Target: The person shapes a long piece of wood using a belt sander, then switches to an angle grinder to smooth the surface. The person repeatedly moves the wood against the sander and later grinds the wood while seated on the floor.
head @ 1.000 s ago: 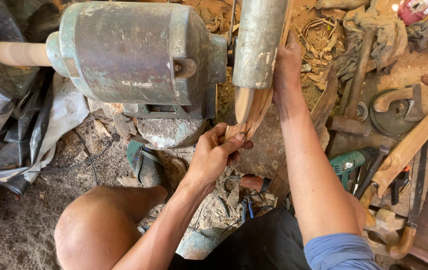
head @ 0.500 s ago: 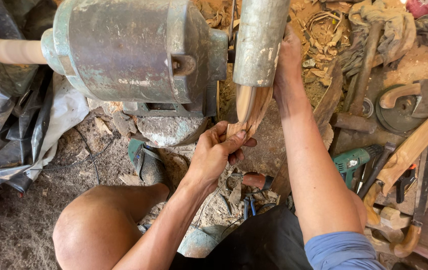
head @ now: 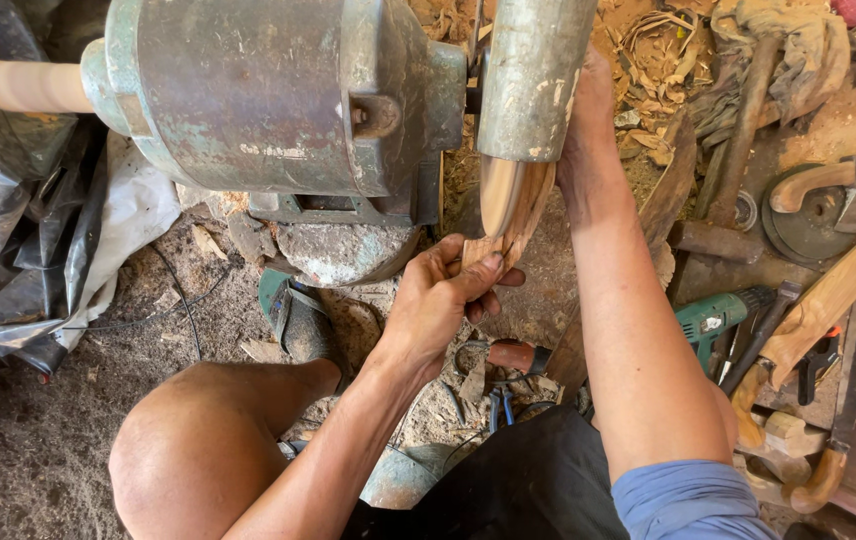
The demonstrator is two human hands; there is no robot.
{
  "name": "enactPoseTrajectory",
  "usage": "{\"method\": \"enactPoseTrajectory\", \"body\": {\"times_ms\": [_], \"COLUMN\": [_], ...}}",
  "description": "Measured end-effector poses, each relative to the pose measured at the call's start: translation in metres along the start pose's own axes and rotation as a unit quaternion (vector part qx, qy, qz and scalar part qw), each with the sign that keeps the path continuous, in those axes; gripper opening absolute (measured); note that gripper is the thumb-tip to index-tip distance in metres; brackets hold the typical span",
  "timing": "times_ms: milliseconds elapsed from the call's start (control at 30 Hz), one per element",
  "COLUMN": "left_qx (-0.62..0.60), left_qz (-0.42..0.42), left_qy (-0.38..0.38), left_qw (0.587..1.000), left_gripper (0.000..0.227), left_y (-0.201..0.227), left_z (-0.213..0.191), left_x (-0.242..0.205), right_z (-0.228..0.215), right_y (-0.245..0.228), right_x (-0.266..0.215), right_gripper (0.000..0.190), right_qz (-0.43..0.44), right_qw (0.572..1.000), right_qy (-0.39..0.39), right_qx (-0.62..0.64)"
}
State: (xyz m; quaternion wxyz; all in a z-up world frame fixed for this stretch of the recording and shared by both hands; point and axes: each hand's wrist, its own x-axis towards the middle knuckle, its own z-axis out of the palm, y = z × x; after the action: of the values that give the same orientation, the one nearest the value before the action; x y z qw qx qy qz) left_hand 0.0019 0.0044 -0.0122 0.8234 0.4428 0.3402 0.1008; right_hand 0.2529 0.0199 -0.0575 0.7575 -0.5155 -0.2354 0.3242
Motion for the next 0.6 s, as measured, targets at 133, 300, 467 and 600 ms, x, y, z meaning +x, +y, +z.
{"method": "enactPoseTrajectory", "body": {"times_ms": [133,300,467,600], "left_qx": [-0.005,0.000,-0.003,-0.003], "left_qz": [-0.003,-0.006,-0.001,-0.001], "left_qy": [0.001,0.005,0.003,0.001], "left_qw": [1.000,1.000,1.000,1.000], "left_gripper": [0.024,0.024,0.024,0.025], "left_y": [0.0016,0.0041,0.0073,0.0085], "left_z": [0.0015,0.0026,0.0030,0.0031], "left_x": [-0.0005,-0.0028,-0.0052,-0.0069], "right_z": [-0.0003,-0.0007,0.0019,0.0027], "right_y": [-0.0011,0.0007,-0.0003,-0.0028], "right_x": [0.0000,0.0002,0.0003,-0.0017], "right_gripper": [0.026,0.025,0.022,0.029], "right_qz": [0.003,0.008,0.039,0.041], "right_qw": [1.000,1.000,0.998,0.998], "right_qy": [0.003,0.021,0.037,0.040], "right_qx": [-0.014,-0.019,0.011,0.003]}}
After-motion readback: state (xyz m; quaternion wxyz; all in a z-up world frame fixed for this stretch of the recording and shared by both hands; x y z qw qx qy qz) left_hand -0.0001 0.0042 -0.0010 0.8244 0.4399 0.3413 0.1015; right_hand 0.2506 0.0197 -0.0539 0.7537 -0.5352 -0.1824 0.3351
